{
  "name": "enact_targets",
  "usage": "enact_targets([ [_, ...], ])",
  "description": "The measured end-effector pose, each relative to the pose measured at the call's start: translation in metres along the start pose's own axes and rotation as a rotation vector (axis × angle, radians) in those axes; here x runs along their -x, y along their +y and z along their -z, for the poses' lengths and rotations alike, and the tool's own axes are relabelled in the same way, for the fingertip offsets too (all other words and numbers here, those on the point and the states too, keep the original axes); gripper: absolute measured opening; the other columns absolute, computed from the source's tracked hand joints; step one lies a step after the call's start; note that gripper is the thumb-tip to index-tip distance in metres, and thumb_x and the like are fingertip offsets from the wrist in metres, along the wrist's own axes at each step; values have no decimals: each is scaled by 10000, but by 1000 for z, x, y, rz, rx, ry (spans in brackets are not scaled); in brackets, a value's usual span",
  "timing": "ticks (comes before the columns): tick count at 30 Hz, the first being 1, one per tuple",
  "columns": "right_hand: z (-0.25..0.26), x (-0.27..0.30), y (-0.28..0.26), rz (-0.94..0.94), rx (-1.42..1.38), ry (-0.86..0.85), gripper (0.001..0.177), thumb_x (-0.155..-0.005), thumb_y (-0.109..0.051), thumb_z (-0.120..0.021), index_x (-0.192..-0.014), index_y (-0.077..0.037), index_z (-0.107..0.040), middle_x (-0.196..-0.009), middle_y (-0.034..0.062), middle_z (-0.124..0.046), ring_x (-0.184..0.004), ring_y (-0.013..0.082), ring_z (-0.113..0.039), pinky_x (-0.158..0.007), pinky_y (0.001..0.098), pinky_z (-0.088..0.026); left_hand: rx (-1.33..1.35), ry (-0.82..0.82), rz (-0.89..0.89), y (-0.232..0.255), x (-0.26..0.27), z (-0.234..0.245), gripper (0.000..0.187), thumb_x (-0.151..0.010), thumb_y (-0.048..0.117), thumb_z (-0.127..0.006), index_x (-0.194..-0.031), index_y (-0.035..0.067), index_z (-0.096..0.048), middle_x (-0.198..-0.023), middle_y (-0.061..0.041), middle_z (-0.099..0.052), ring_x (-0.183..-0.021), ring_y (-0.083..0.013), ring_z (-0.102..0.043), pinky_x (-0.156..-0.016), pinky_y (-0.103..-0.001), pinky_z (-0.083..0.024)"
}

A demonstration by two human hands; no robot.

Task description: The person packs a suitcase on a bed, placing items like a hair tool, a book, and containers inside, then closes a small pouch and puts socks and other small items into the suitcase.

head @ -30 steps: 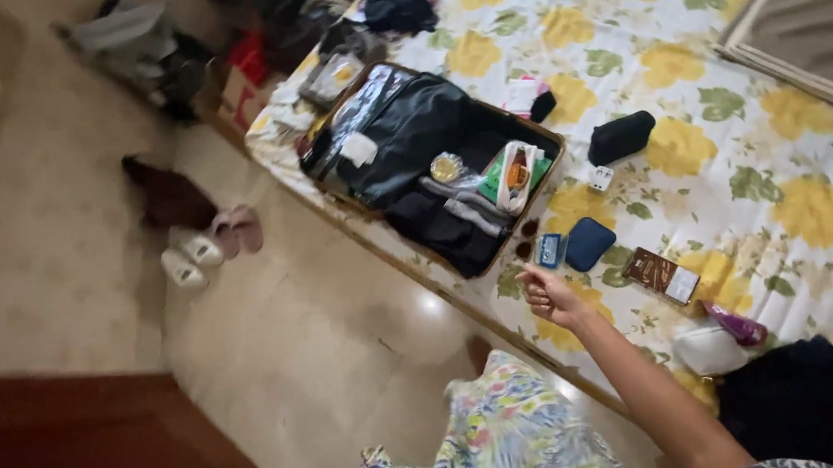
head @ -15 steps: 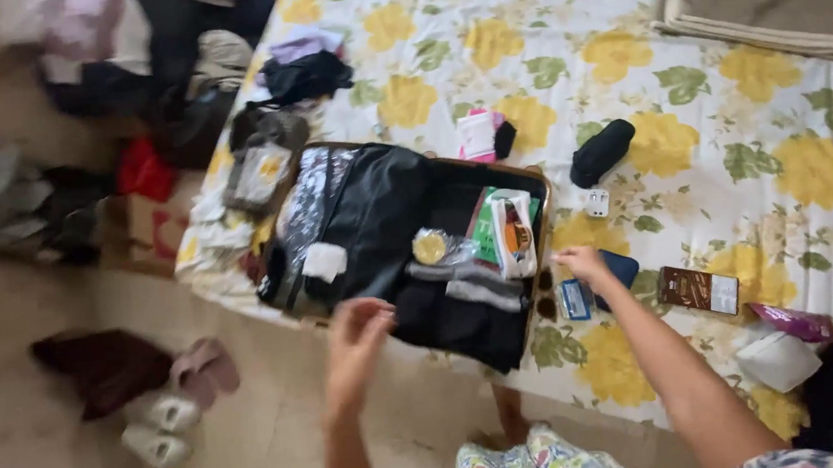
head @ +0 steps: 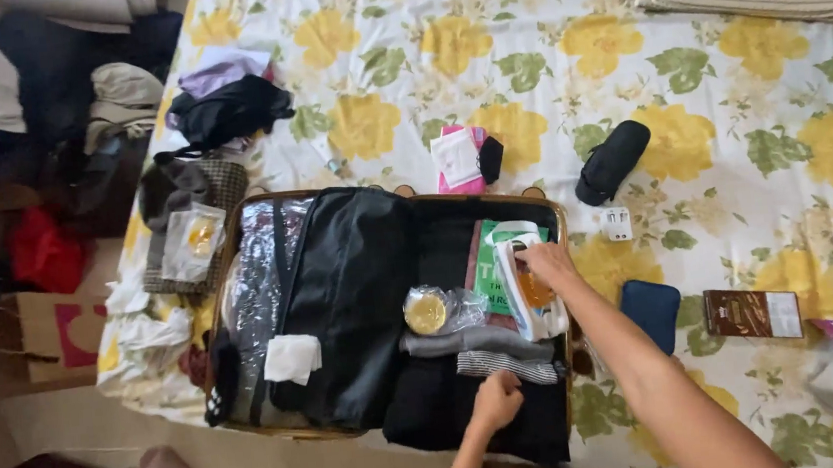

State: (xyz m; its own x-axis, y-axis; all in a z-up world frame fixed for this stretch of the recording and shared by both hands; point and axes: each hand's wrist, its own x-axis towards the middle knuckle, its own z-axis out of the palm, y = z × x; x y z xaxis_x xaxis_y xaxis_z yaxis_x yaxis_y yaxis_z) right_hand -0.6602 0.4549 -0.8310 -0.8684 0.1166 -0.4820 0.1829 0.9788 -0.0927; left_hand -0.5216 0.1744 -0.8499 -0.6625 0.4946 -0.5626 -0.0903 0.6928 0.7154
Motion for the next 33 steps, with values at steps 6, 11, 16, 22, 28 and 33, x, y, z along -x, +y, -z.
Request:
enact_targets([
  [6,-55,-42,14,82,193,232,133,-936,-61,-578,-824,-119,-620,-728,65,-654,-641,289,-668,-519,432,-551,62,-241,242,-17,18,6,250,-837,198,-582,-1071,182,-666,-1021,3,-726,-966,-223,-682,-830,-368,-504],
  [11,6,-15,10,80,55,137,121,-910,-265,-654,-873,-160,-607,-759,119,-711,-706,336,-710,-635,500,-577,85,-253,319,-32,29,13,235,-867,223,-588,-1085,183,-664,-1035,-21,-707,-969,-213,-674,-817,-370,-490],
  [16,56,11,23,-24,-137,21,152,-967,-379,-539,-927,-240,-586,-685,29,-592,-592,208,-553,-513,343,-403,169,-110,202,-21,31,27,211,-858,179,-589,-1052,148,-667,-943,-1,-688,-844,-183,-665,-713,-357,-493],
  [22,132,81,23,-63,-472,31,261,-990,-385,-535,-992,-218,-736,-620,16,-606,-459,151,-442,-484,327,-258,258,81,100,17,19,40,205,-803,219,-681,-988,139,-718,-934,-9,-749,-862,-169,-708,-795,-331,-531],
  [28,188,176,0,106,-1000,202,195,-967,-189,-614,-930,-96,-781,-826,32,-787,-696,132,-703,-624,251,-542,972,144,-89,185,74,137,541,-970,313,-629,-1429,82,-461,-1221,-89,-654,-1094,-177,-663,-930,-339,-521],
  [33,268,310,-77,143,-1435,295,108,-927,-110,-701,-825,-105,-737,-629,-65,-581,-586,54,-489,-578,221,-415,1376,23,13,281,112,168,508,-988,368,-709,-1315,71,-458,-1230,-184,-585,-1077,-325,-656,-875,-488,-570],
])
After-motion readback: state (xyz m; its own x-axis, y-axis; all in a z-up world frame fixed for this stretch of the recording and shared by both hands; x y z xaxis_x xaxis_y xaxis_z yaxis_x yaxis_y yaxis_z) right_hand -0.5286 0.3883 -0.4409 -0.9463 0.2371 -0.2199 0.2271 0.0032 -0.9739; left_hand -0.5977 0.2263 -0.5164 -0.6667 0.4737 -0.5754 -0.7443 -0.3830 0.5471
